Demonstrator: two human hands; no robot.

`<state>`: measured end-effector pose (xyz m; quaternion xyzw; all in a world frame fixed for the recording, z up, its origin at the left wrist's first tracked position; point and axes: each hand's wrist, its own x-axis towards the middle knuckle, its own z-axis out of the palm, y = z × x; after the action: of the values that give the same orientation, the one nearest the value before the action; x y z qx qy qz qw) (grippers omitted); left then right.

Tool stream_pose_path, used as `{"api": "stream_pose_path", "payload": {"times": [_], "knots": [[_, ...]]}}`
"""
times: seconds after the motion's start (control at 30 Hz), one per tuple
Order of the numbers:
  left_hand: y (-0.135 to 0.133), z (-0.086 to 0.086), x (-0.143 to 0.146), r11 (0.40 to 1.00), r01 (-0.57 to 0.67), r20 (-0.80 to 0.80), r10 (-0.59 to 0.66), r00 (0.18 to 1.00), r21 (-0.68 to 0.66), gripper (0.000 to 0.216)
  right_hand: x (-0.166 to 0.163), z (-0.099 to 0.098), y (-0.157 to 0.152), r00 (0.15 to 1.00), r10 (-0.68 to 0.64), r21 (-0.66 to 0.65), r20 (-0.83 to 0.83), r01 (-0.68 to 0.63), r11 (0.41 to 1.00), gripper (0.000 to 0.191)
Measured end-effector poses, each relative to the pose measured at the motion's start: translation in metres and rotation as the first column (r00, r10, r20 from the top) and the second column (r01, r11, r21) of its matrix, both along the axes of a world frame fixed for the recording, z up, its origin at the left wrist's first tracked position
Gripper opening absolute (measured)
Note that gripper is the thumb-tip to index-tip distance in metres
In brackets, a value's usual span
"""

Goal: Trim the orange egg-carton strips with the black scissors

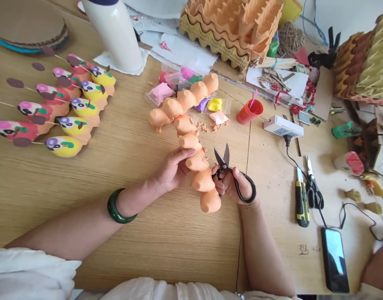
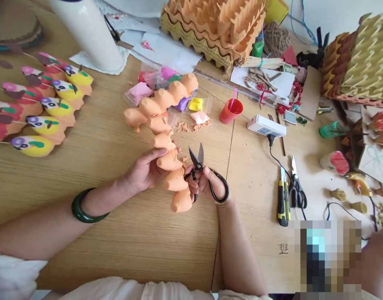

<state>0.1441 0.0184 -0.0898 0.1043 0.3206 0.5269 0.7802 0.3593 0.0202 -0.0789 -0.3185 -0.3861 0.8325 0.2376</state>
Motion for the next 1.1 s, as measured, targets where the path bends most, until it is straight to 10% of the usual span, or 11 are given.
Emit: {"api": "stream_pose_path", "payload": {"times": [0.6, 1.1], "knots": [[0.002, 0.000, -0.002, 0.992, -0.013, 0.028, 0.010, 1.000, 0.123, 0.012, -0.001, -0.017, -0.003, 0.974, -0.205, 0.148, 0.092, 0.191, 0.970, 0.055], [-0.003, 0.006, 0.002, 0.969, 0.034, -0.028, -0.028, 0.999, 0.246, 0.032, 0.000, -0.019, 0.004, 0.991, -0.113, 0.140, 0.067, 0.102, 0.985, 0.051]]}}
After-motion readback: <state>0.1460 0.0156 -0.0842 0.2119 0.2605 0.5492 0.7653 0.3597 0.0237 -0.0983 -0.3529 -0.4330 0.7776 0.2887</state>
